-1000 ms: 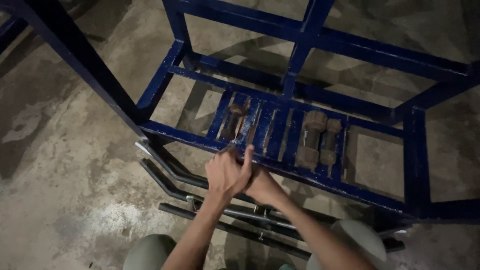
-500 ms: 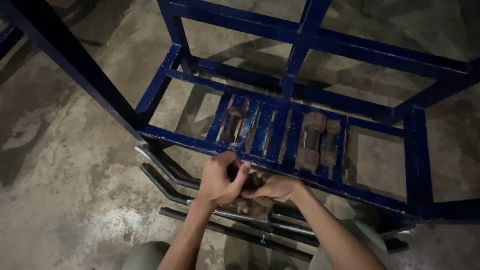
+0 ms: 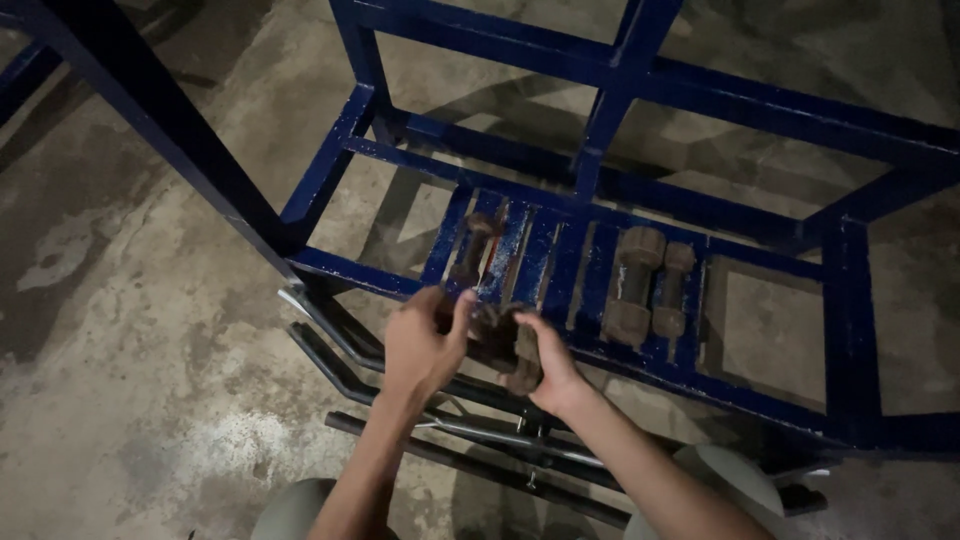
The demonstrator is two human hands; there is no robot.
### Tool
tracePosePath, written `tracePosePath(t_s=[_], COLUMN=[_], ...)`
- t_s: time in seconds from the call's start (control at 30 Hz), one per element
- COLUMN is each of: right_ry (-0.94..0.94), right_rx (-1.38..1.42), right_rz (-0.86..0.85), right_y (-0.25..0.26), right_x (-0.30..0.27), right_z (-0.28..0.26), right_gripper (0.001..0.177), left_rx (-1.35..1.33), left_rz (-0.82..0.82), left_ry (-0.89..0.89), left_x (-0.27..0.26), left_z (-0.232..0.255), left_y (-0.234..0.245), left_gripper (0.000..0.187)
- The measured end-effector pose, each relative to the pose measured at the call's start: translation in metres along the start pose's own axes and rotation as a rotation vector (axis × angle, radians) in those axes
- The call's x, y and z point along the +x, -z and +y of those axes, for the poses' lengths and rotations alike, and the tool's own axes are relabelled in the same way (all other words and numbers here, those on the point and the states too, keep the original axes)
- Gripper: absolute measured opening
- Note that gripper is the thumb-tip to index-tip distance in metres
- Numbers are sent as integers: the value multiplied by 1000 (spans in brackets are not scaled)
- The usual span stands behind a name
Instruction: Clean the metal weight storage rack and dumbbells using a rag.
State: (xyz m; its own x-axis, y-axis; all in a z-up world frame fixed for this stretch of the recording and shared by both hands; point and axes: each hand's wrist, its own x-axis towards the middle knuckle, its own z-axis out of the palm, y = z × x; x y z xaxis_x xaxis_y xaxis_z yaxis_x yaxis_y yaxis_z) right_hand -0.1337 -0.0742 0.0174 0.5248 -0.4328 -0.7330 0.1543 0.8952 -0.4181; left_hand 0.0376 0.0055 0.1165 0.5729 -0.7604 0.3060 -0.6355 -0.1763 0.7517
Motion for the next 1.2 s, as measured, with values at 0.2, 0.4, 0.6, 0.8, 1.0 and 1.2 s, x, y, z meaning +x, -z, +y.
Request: tracePosePath(t_s=[0.2,0.4,0.6,0.8,1.0,1.2], right_ry=[146,257,207,514,1083,944], right_rx=[-293,-654,-583,-914,-1556,-1327], right_rz=[358,622,422,18,-157,93], right_y=[6,19,10,35,-34,-27], right_x=[11,18,-9,-20,-75,-46], right_z=[-23,-18,-41,-31,-13,4], right_gripper=[57,78,78,64,66,39], left_rx=[215,437,252,164,112,452], left_rz=[-487,-519,-622,-588,-527,-627], left_ry=[-239,-296,171,322,177,134], left_x=[-22,-54,-60,-49,-66,-54], left_z=[-14,-10,-17,-23,-68,-22], left_y=[-29,-68,-78,-75,-94,-63], left_gripper=[69,60,30,38,39,32])
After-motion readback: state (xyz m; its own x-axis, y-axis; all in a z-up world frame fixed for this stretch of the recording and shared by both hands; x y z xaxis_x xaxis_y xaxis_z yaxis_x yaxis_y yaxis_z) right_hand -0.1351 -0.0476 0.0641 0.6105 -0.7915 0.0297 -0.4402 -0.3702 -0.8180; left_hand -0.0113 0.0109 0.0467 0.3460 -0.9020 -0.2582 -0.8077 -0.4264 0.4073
